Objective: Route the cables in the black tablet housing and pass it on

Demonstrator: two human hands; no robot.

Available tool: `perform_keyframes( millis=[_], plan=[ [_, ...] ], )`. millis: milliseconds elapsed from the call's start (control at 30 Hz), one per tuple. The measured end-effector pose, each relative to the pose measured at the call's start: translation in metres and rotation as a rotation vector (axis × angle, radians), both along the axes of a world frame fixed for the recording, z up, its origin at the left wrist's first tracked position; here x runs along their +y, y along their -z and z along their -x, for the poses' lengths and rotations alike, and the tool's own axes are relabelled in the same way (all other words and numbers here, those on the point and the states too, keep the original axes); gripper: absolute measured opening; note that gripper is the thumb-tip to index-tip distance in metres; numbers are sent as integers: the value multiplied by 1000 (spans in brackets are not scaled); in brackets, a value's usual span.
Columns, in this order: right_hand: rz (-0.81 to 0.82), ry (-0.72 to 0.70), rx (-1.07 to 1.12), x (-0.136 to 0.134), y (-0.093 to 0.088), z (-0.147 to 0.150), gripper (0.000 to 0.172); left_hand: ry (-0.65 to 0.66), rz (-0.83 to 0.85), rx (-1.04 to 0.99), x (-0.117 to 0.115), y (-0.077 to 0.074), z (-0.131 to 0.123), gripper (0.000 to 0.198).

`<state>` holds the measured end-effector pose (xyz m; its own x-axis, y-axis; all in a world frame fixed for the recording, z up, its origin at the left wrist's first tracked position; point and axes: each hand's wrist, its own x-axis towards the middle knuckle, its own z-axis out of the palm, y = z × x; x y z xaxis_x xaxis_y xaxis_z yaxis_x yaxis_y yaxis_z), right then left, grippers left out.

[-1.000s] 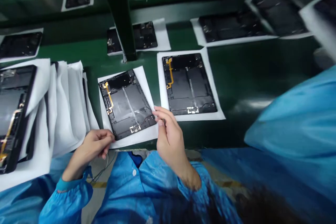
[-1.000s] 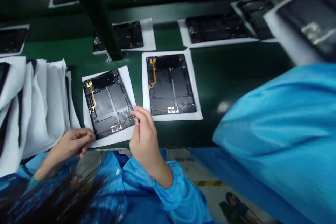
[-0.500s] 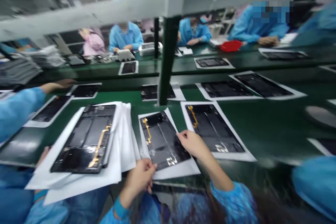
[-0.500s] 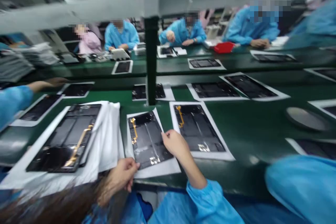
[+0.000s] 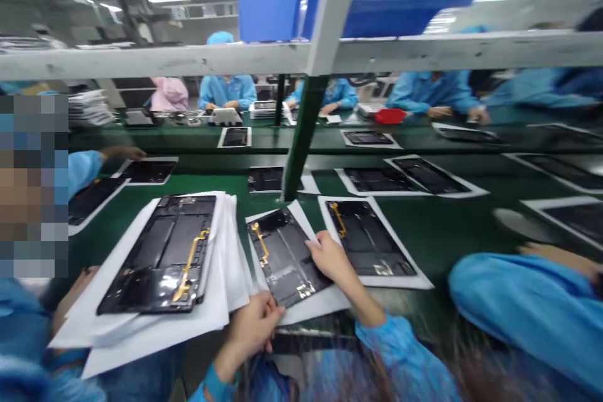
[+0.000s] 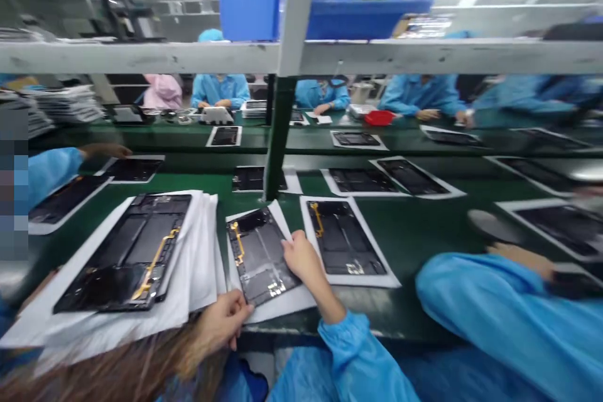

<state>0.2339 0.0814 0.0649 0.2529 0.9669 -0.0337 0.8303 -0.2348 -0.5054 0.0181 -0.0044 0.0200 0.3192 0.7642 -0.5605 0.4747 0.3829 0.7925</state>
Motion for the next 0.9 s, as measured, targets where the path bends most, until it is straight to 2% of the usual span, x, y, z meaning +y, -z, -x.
perform_keyframes(
  millis=[100, 200, 333, 433, 500, 600, 733, 833, 900],
  plan=[
    [-19, 25, 27, -6, -5, -6, 16, 17, -107, -81, 1, 10, 9, 52],
    [-17, 58, 31, -15, -13, -31, 16, -15, -161, -125, 3, 18, 18, 65],
    [9, 162, 22, -19, -28, -91, 22, -50, -195, -151, 1, 22, 22, 58],
    [60, 258, 4, -10, -34, -133, 28, -87, -255, -168, -3, 22, 19, 51],
    [94, 301, -17, 0, -34, -151, 35, -114, -298, -170, -5, 23, 17, 48],
    [123, 318, -57, 13, -29, -163, 37, -127, -342, -158, -5, 26, 18, 49],
    [129, 308, -105, 26, -22, -161, 36, -124, -416, -105, -4, 27, 20, 53],
    [105, 326, -132, 26, -23, -158, 35, -97, -502, -35, -8, 20, 19, 52],
    [87, 352, -141, 23, -25, -158, 36, -33, -562, 11, -12, 11, 18, 49]
  ],
)
